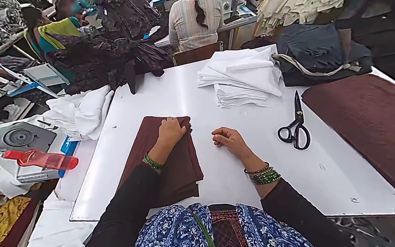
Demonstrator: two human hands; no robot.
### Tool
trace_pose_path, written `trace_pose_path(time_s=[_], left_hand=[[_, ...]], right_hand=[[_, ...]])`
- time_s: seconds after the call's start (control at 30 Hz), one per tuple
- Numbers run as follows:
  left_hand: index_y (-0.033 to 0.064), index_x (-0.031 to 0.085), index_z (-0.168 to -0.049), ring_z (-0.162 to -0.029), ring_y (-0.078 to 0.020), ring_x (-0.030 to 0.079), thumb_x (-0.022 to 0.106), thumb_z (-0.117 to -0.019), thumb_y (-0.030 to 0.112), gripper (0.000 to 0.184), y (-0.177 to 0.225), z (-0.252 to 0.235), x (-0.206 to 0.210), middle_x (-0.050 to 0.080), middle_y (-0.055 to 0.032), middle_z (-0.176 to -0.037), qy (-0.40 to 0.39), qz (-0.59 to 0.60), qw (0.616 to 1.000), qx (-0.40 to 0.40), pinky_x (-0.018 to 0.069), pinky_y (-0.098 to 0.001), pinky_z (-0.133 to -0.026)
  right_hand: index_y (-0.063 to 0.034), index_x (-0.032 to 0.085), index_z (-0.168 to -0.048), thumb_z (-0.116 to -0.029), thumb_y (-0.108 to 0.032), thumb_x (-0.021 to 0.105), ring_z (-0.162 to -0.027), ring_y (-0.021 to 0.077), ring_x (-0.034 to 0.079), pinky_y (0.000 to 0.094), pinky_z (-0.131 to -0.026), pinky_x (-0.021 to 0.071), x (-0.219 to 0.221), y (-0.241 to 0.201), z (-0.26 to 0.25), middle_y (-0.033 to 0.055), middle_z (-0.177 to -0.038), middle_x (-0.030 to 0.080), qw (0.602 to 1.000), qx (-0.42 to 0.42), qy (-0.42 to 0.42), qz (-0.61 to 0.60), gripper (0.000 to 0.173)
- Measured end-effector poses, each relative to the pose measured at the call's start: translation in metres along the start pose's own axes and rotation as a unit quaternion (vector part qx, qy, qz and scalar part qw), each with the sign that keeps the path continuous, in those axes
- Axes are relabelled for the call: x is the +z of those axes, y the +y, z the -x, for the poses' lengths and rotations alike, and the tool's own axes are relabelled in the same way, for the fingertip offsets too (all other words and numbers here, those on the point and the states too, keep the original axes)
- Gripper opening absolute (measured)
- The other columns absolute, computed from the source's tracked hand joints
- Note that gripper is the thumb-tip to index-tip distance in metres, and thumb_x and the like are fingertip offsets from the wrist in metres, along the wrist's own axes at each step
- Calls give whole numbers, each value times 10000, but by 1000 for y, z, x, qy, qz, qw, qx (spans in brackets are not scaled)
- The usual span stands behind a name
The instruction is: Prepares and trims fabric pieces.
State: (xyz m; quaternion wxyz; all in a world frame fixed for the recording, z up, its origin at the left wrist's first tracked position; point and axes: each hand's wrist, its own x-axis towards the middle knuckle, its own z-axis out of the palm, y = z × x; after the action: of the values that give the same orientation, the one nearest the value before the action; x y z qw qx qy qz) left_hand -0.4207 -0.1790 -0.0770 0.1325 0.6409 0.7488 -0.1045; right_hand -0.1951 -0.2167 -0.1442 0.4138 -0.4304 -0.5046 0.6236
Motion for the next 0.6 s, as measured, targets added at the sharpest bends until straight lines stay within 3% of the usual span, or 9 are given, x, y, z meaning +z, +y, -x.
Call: trace_pose_path(time_s=[0.07, 0.13, 0.33, 0.47, 0.6], left_hand=[[-45, 442, -1479, -1326, -419, 529, 559, -1028, 334, 601, -4, 7, 4, 518, -264, -1443, 6, 7, 1000, 3, 452, -542, -1060], [-31, 376, -1527, -1331, -407, 530, 565, -1024, 278, 620, -8, 13, 7, 499, -260, -1467, 11, 18, 1000, -3, 445, -527, -1076], [-113, 549, -1291, -1264, -423, 564, 618, -997, 352, 554, 6, 10, 6, 559, -290, -1328, 5, 17, 999, -36, 484, -542, -1008], [-95, 572, -1271, -1260, -425, 567, 618, -975, 178, 405, 13, 6, 9, 556, -284, -1334, 13, 20, 998, -62, 502, -545, -989], [-92, 565, -1279, -1241, -430, 582, 617, -959, 114, 384, 5, 6, 11, 551, -280, -1353, 25, 19, 997, -67, 504, -564, -983]], right_hand=[[18, 651, -1071, -1006, -8, 562, -691, 44, 670, 199, -674, 576, 0, 0, 1, -15, -807, 682, 1000, 4, -2, 2, 113], [15, 651, -1072, -1004, -11, 563, -700, 36, 666, 192, -678, 572, 1, 0, 1, -15, -817, 679, 1000, 2, -9, 11, 114], [17, 654, -1097, -1005, -38, 575, -705, 17, 651, 180, -679, 557, 3, 0, 2, -8, -842, 676, 998, 3, -26, 52, 133], [19, 658, -1099, -1009, -43, 575, -714, 17, 652, 177, -681, 554, 2, 0, 3, 0, -855, 676, 998, -3, -28, 59, 138], [22, 666, -1110, -1017, -76, 579, -719, 10, 640, 176, -689, 541, 2, 1, 5, 18, -868, 680, 996, -7, -31, 87, 161]])
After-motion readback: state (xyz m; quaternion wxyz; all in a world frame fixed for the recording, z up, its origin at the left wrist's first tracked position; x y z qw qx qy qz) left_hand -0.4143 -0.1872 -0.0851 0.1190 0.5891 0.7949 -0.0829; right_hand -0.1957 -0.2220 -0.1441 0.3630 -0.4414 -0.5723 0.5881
